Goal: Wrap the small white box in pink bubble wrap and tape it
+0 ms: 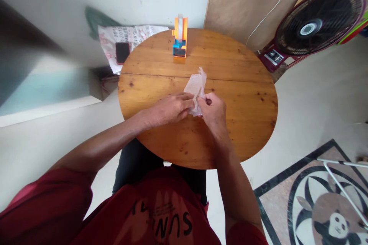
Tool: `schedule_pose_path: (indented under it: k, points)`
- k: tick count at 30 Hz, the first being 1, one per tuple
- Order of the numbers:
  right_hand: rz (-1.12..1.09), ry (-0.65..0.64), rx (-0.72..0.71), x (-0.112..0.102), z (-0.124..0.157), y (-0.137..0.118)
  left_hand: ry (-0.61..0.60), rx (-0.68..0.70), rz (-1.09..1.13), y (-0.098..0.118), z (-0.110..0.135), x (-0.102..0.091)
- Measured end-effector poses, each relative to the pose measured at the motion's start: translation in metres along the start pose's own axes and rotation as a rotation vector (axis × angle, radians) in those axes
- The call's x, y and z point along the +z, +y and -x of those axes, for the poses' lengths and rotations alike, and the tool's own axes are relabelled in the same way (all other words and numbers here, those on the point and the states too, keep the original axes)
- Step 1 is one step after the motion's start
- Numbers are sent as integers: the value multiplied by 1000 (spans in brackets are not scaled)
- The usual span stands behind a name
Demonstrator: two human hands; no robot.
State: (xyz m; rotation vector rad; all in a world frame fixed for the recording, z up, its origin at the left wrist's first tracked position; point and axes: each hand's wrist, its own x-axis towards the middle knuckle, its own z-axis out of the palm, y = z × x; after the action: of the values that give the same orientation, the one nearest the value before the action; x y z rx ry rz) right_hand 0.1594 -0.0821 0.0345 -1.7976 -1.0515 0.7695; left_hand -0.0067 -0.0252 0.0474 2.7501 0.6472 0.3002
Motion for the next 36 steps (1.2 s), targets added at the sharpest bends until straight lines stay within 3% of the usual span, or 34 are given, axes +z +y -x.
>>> schedule_pose_path:
  k: [6, 12, 17, 22, 26, 30, 33, 36]
  points:
    - [46, -54, -43, 3, -2, -8, 55, 58, 73, -8, 1, 8]
    - [80, -166, -48, -6, -1, -10, 137, -31, 57, -11, 9, 11]
    - [56, -265, 1, -14, 3, -18, 203, -9, 231, -18, 10, 22]
    - [188, -361, -65, -15, 3, -16, 285, -102, 340, -18, 8, 29]
    - [422, -275, -243, -10, 5, -15, 362, -141, 524, -15, 12, 29]
    - [668, -208, -295, -6, 8, -20, 435, -212, 782, -15, 9, 32]
    - [792, -197, -335, -6, 10, -23, 465, -337, 772, -12, 0, 36]
    - [836, -187, -311, -10, 9, -23, 419, -390, 652, -6, -10, 35]
